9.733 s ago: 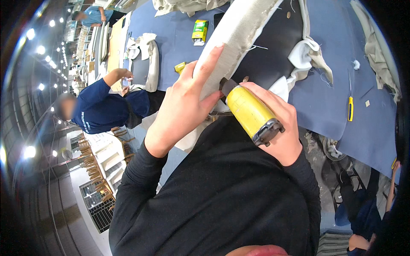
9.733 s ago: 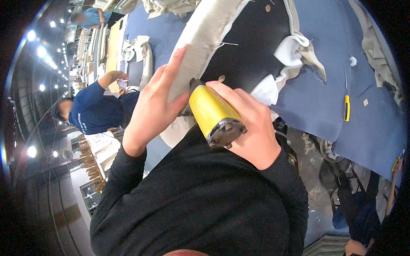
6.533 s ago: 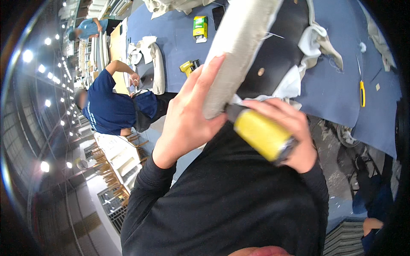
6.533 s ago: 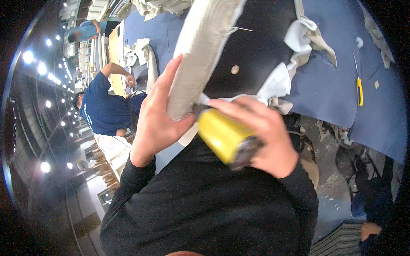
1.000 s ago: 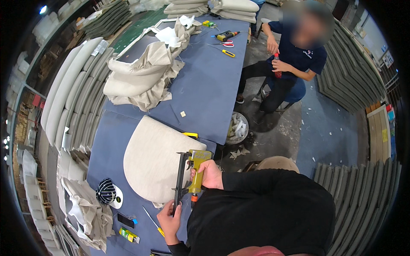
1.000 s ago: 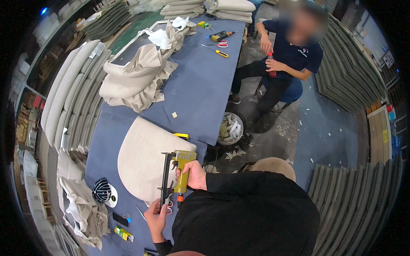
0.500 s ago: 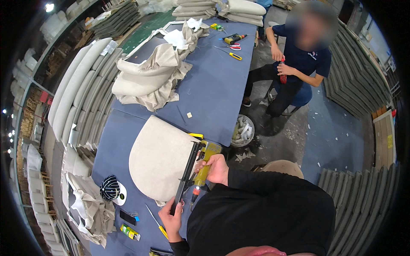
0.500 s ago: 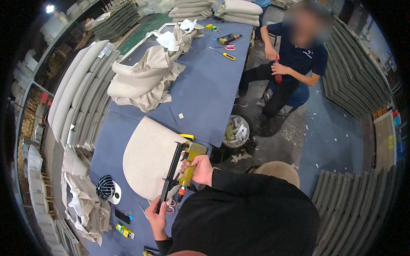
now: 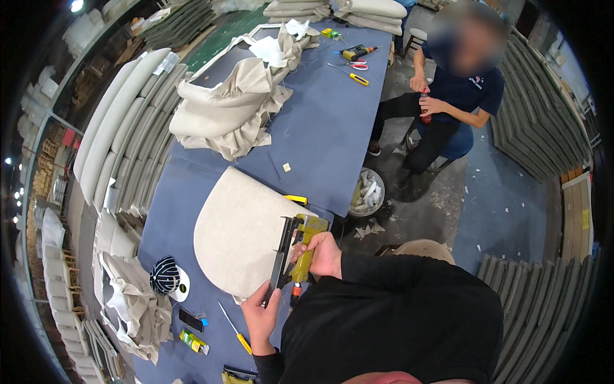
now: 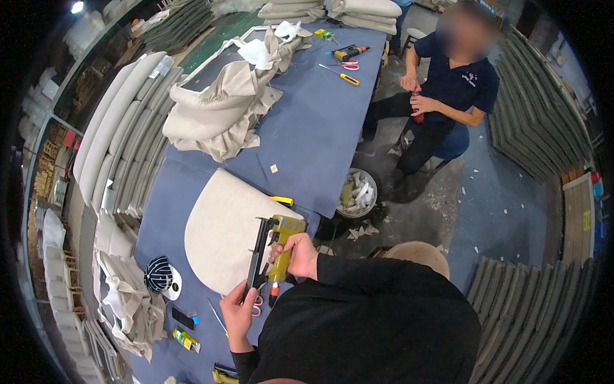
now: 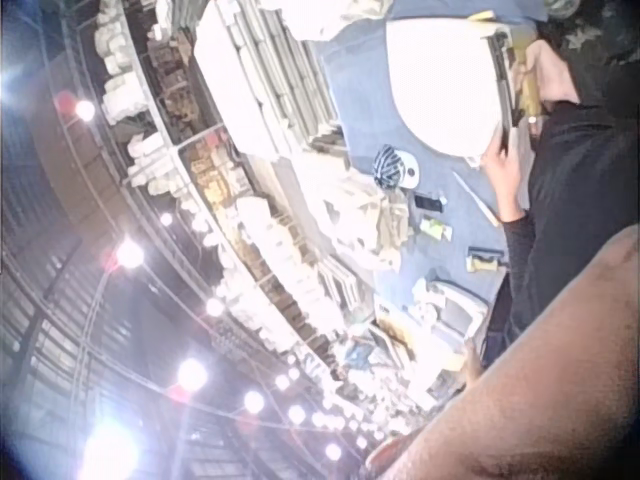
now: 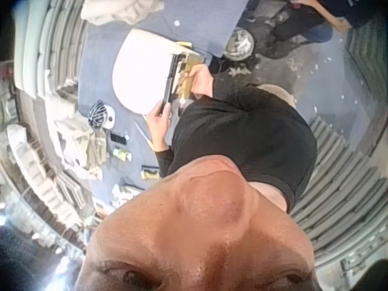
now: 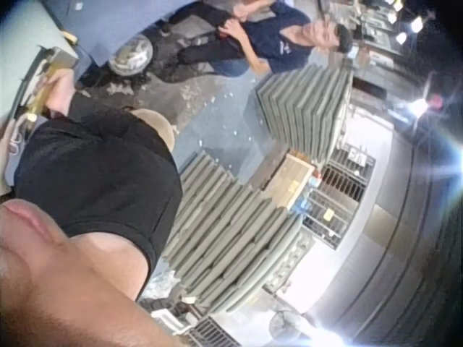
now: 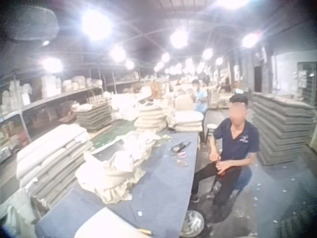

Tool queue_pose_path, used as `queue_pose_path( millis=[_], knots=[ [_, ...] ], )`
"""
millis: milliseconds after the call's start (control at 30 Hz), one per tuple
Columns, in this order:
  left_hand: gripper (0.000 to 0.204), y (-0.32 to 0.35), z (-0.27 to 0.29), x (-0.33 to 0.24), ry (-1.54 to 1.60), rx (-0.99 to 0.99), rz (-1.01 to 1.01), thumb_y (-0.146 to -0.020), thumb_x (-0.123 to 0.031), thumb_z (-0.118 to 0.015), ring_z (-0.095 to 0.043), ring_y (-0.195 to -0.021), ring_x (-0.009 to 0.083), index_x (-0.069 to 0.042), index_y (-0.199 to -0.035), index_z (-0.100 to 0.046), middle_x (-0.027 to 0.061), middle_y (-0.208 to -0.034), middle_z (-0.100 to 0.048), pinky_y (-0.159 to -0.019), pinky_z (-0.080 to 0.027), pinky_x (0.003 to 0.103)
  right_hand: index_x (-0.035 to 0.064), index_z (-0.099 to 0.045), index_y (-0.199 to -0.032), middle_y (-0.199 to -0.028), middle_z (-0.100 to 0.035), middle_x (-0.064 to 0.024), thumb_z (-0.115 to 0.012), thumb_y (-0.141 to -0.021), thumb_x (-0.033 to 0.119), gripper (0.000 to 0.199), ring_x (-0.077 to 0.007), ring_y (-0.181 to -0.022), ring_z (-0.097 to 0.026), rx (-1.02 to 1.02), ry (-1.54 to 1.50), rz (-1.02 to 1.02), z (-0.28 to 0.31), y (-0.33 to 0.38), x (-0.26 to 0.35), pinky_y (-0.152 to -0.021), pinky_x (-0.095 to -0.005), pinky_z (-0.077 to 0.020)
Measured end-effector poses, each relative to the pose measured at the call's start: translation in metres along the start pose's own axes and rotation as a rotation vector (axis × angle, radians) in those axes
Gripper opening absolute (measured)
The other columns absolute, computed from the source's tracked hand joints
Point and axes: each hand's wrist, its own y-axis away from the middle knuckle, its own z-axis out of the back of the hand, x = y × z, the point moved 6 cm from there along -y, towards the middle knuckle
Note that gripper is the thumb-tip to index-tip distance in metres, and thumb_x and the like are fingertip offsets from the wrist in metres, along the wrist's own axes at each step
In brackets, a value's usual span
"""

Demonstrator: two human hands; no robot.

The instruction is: The person uses a staple gun to attach fabric to a foam cushion frame. They pull the fabric taut, staple the edges, and trim excess material with scissors. A coworker is visible working on a similar cushion across the table.

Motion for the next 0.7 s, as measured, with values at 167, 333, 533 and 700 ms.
queue_pose_path(
  millis=[167,333,533,700],
  knots=[
    [0.035,0.014,0.023,0.036,0.007,0.029,-0.031,-0.093,-0.012,-0.084,-0.06,-0.078,0.0063,0.008,-0.12,-0.076,0.0026,-0.084,-0.073,-0.072,-0.052,0.027,0.0046,-0.062,-0.115,-0.078,-0.051,-0.0053,-0.056,-0.068,0.009,0.048,-0.0237,-0.077,-0.051,0.0,0.008,0.017,0.004,-0.004,0.006,-0.089,-0.0431,-0.0468],
    [0.039,0.011,0.008,0.012,0.067,0.014,0.032,-0.092,-0.011,-0.085,-0.059,-0.077,0.0059,0.009,-0.124,-0.074,0.0038,-0.086,-0.072,-0.071,-0.05,0.026,0.0051,-0.062,-0.116,-0.078,-0.051,-0.0048,-0.056,-0.069,0.009,0.047,-0.0231,-0.078,-0.052,-0.009,0.017,0.019,0.007,-0.009,0.004,-0.089,-0.043,-0.0471],
    [0.039,0.002,0.0,-0.008,-0.165,0.013,-0.123,-0.097,-0.007,-0.079,-0.055,-0.068,0.0032,0.005,-0.133,-0.072,-0.0031,-0.083,-0.066,-0.06,-0.045,0.022,0.0062,-0.061,-0.112,-0.075,-0.051,-0.005,-0.056,-0.068,0.009,0.044,-0.0228,-0.077,-0.049,-0.038,0.0,-0.036,0.007,-0.012,-0.006,-0.089,-0.0417,-0.0451],
    [0.041,-0.001,-0.001,-0.012,-0.247,0.015,-0.074,-0.099,-0.007,-0.078,-0.06,-0.068,0.0037,0.006,-0.137,-0.069,0.0003,-0.087,-0.074,-0.057,-0.045,0.023,0.0052,-0.061,-0.113,-0.08,-0.054,-0.006,-0.056,-0.071,0.009,0.043,-0.024,-0.08,-0.053,-0.031,0.03,-0.044,0.008,-0.014,-0.007,-0.092,-0.043,-0.0478]
  ],
)
